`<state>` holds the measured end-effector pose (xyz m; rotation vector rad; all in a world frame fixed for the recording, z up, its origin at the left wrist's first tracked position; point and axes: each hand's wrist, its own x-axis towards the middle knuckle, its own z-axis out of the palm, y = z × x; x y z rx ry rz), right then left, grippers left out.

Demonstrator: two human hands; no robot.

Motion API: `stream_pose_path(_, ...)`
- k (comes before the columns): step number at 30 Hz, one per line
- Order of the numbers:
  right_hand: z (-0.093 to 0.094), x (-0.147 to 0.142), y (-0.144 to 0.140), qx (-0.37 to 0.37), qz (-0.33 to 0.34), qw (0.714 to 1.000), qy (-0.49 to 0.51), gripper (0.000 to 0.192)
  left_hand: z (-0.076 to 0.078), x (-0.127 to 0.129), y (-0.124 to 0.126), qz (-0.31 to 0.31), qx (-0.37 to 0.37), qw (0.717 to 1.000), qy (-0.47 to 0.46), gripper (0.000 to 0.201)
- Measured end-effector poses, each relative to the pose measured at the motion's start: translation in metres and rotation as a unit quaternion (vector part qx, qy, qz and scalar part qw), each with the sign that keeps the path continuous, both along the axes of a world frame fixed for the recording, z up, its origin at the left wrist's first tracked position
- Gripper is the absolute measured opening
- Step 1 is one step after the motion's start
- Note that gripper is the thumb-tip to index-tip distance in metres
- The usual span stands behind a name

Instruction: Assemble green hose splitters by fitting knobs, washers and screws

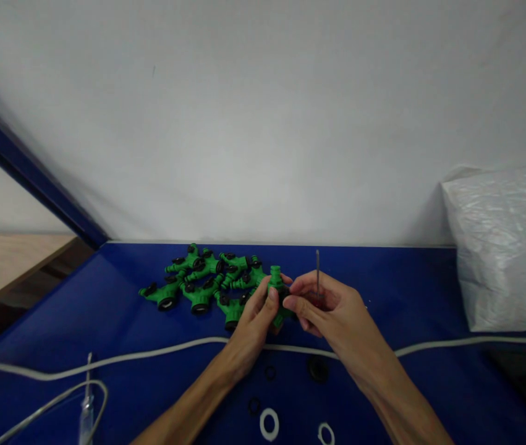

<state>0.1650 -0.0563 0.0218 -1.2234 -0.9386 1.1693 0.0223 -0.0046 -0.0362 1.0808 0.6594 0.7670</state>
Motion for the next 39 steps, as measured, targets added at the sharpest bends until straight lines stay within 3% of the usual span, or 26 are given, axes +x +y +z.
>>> stream_pose_path(12,0.002,0.002,-0.003,0.008,0.019,0.999,-0.034,0.032,-0.001,0.001,0.001,-0.028,-0.065,0.996,-0.05,0.062)
stream_pose_path(20,0.0,-0.003,0.003,0.017,0.007,0.998,-0.06,0.031,0.006,0.002,0.0,0.005,-0.091,0.995,-0.048,0.056)
stream_pose_path(25,0.01,0.009,-0.01,0.03,-0.015,0.986,-0.161,0.035,0.01,0.001,0.005,-0.023,-0.068,0.995,-0.07,0.046)
stream_pose_path(32,0.018,0.028,-0.051,0.061,-0.017,0.922,-0.381,0.035,0.008,0.0,0.006,-0.048,-0.053,0.995,-0.072,0.044)
stream_pose_path(36,0.023,0.029,-0.058,0.142,-0.06,0.856,-0.493,0.022,0.011,0.0,0.006,-0.047,-0.056,0.995,-0.066,0.046)
stream_pose_path(39,0.031,0.03,-0.058,0.199,-0.045,0.797,-0.568,0.029,0.01,-0.001,0.006,-0.046,-0.062,0.995,-0.064,0.046)
